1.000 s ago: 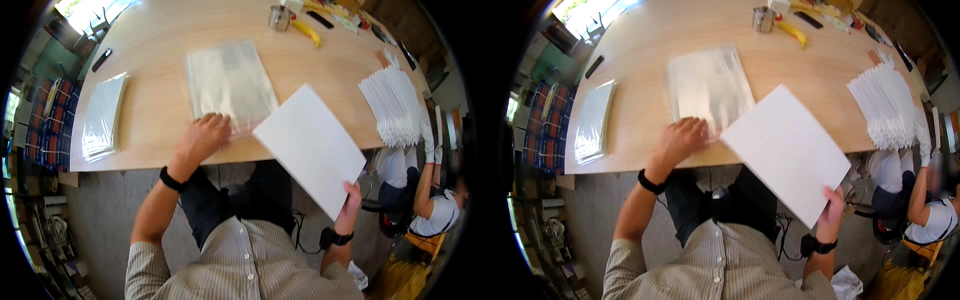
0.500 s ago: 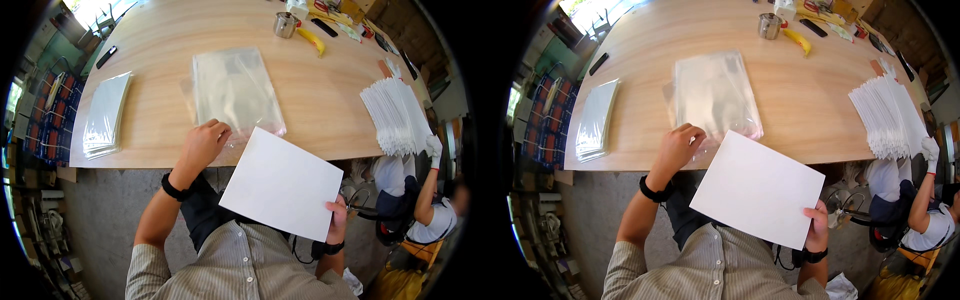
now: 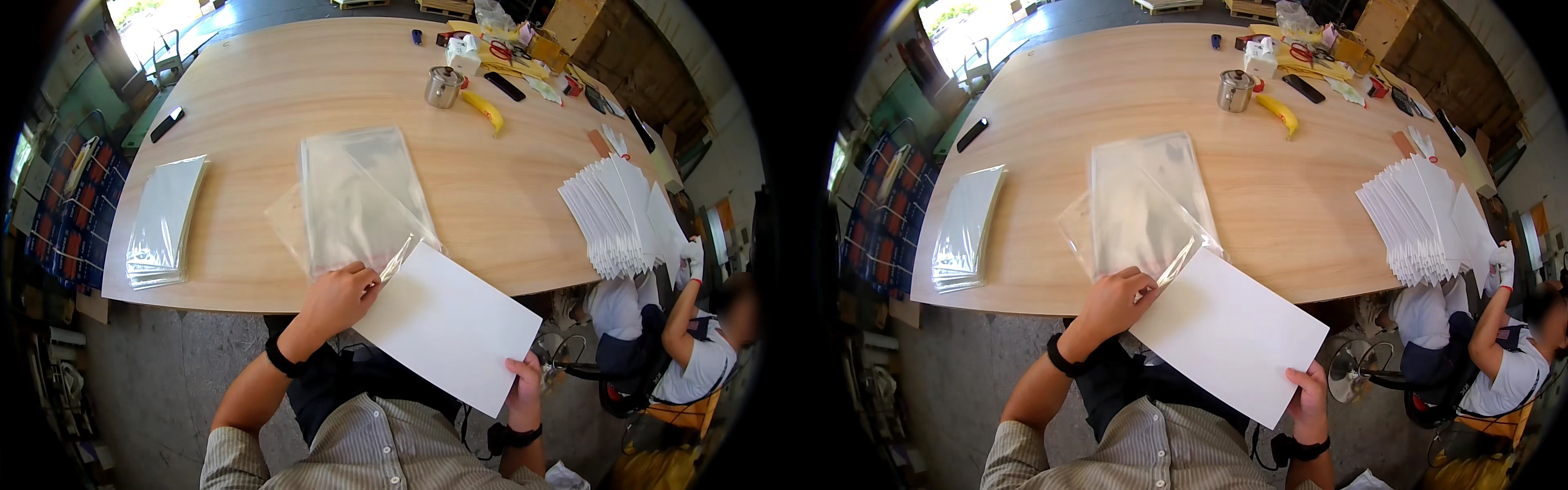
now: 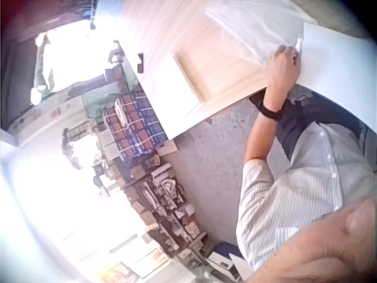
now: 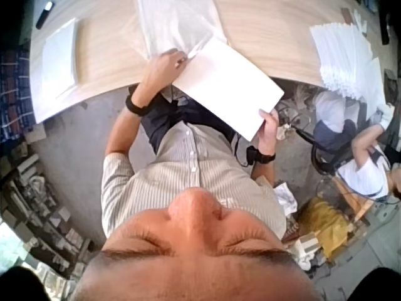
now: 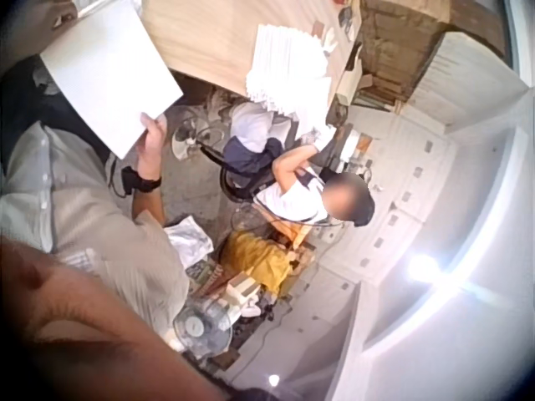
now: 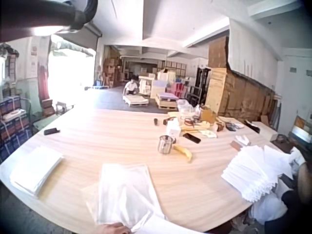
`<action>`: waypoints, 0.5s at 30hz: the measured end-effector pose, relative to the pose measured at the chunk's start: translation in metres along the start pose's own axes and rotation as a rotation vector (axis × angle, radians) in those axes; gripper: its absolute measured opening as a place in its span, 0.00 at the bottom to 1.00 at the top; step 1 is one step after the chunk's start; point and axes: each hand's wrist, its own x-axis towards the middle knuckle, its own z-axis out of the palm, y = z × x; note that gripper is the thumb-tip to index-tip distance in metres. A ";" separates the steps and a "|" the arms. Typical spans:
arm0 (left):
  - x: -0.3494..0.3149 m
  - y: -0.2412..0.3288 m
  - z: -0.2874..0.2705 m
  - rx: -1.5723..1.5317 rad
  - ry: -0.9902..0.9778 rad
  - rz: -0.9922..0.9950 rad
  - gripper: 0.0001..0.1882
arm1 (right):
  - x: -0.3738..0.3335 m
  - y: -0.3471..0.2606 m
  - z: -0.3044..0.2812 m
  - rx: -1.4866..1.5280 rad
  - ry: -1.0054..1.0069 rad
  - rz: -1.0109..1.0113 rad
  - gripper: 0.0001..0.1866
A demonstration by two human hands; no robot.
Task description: The person places individual white boards into plastic bags and seals them by hand, then stacks the filled bags on the table.
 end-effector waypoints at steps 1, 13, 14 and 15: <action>-0.001 0.000 0.001 0.001 -0.001 0.001 0.04 | -0.001 0.000 0.002 -0.004 0.003 -0.003 0.24; -0.007 0.005 0.021 0.177 0.041 0.165 0.02 | 0.002 0.026 0.017 0.000 0.023 0.013 0.23; -0.005 0.010 0.026 0.192 0.046 0.203 0.03 | 0.002 0.022 0.025 -0.002 0.030 0.016 0.22; -0.003 0.013 0.023 0.209 0.043 0.232 0.02 | 0.003 0.021 0.030 -0.004 0.036 0.019 0.22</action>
